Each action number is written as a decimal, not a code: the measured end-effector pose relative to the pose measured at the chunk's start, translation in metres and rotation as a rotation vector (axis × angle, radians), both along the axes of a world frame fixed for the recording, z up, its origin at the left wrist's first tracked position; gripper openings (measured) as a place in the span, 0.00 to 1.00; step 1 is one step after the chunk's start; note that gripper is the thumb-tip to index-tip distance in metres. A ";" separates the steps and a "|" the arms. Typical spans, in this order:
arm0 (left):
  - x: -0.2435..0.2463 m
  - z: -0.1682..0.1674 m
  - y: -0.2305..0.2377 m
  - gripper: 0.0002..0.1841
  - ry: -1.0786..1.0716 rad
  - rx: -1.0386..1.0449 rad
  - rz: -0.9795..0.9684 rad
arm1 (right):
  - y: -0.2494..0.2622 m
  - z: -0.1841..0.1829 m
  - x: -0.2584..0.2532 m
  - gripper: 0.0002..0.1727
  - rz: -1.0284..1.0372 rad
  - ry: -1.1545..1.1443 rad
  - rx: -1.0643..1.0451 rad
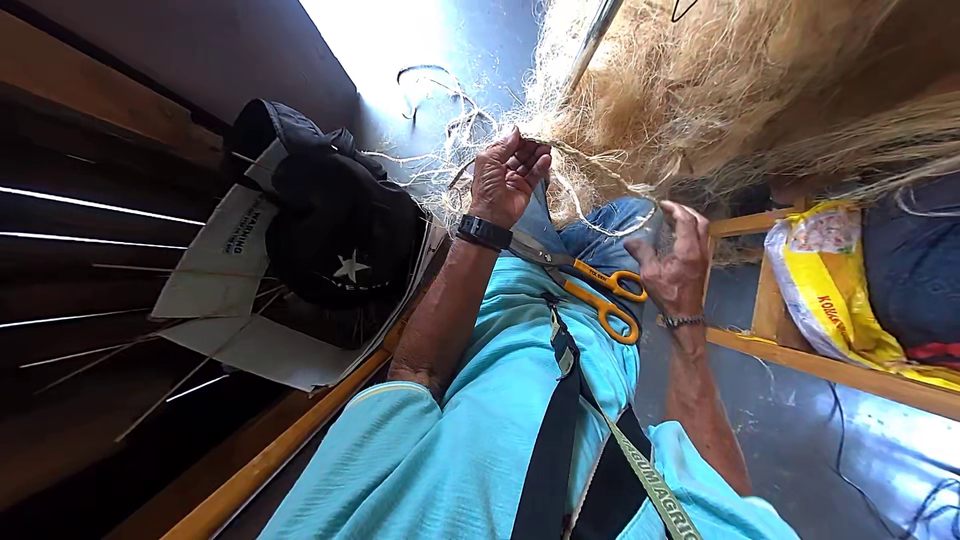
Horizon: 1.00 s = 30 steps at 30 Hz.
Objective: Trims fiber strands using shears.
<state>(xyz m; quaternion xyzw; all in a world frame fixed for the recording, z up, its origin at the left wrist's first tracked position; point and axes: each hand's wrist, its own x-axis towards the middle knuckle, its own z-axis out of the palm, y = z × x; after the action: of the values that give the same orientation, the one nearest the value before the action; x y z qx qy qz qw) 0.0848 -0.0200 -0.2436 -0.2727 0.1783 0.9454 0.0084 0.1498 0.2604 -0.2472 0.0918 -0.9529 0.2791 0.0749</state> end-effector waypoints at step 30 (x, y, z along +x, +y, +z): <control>-0.001 0.028 -0.037 0.13 0.076 0.041 0.135 | 0.018 -0.033 0.055 0.12 0.335 -0.419 0.357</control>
<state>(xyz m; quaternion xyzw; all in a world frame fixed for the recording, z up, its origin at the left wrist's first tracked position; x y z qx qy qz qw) 0.0841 -0.0573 -0.2156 -0.2478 0.1403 0.9569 -0.0566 0.2045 0.2784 -0.2803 0.1996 -0.9532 0.1287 -0.1873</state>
